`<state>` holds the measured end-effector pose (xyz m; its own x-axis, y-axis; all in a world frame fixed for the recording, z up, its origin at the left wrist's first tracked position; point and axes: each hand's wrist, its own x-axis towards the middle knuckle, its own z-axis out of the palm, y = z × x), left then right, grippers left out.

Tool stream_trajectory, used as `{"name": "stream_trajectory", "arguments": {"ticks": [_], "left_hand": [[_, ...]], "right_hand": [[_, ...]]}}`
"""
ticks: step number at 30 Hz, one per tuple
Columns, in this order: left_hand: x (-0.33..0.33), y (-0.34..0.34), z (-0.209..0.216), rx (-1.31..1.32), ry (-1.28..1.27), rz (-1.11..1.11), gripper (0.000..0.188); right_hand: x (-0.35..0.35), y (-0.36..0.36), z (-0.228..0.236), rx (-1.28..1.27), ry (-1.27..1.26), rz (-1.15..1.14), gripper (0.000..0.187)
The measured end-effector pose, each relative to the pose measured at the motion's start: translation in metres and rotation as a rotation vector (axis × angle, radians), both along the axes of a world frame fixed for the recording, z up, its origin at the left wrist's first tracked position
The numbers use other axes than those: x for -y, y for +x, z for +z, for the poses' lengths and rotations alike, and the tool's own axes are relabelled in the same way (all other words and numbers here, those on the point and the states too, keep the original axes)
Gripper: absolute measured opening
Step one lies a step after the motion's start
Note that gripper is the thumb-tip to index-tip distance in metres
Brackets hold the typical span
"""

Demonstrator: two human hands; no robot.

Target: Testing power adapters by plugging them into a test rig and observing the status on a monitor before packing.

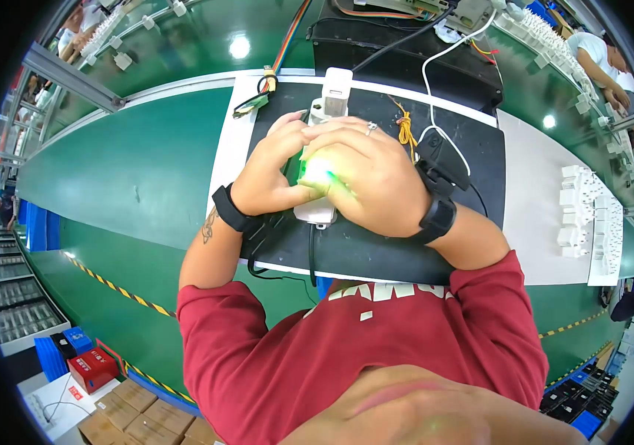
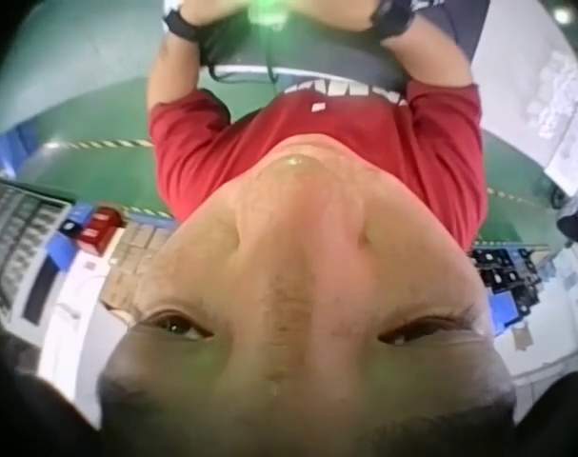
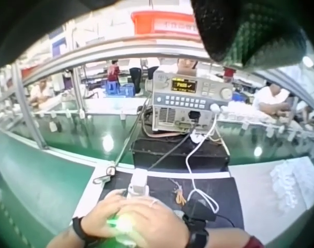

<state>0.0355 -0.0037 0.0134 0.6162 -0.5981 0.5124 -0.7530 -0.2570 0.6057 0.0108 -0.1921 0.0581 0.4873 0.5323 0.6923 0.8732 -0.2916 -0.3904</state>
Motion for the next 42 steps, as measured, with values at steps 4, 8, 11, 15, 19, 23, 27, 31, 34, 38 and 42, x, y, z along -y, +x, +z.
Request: {"name": "stream_trajectory", "arguments": {"ticks": [4, 8, 11, 15, 19, 23, 27, 31, 34, 38, 42], "left_hand": [[-0.003, 0.001, 0.002, -0.023, 0.066, 0.024, 0.048], [0.003, -0.003, 0.022, 0.011, 0.117, 0.04, 0.046], [0.002, -0.004, 0.024, -0.01, 0.087, 0.061, 0.046], [-0.004, 0.0, 0.023, 0.011, 0.049, 0.057, 0.046], [-0.006, 0.002, 0.027, 0.046, 0.034, 0.059, 0.047], [-0.014, 0.004, 0.03, 0.096, 0.012, 0.119, 0.051], [-0.021, 0.011, 0.028, 0.0, -0.041, 0.08, 0.052], [-0.032, 0.018, 0.029, -0.016, 0.006, 0.051, 0.053], [-0.036, 0.023, 0.034, -0.019, 0.029, 0.051, 0.053], [-0.012, 0.003, 0.023, 0.003, 0.014, 0.092, 0.052], [0.004, -0.02, 0.02, 0.004, 0.11, 0.192, 0.063]], "right_hand": [[-0.001, -0.002, 0.005, -0.04, 0.098, -0.006, 0.012], [0.026, 0.002, 0.076, -0.177, 0.757, 0.284, 0.008], [0.027, 0.028, 0.098, -0.02, 0.141, -0.063, 0.013], [0.011, 0.072, 0.049, -0.542, -0.007, -0.164, 0.021], [0.006, 0.081, 0.037, -0.519, 0.041, -0.2, 0.022], [-0.006, 0.082, 0.042, -0.557, 0.041, -0.183, 0.022], [-0.015, 0.085, 0.046, -0.489, -0.024, -0.211, 0.021], [-0.025, 0.086, 0.05, -0.138, -0.189, -0.313, 0.021], [-0.031, 0.087, 0.042, -0.153, -0.139, -0.32, 0.02], [-0.011, 0.076, 0.013, -0.145, -0.033, -0.276, 0.02], [0.004, 0.07, -0.008, -0.156, 0.017, -0.289, 0.022]]}}
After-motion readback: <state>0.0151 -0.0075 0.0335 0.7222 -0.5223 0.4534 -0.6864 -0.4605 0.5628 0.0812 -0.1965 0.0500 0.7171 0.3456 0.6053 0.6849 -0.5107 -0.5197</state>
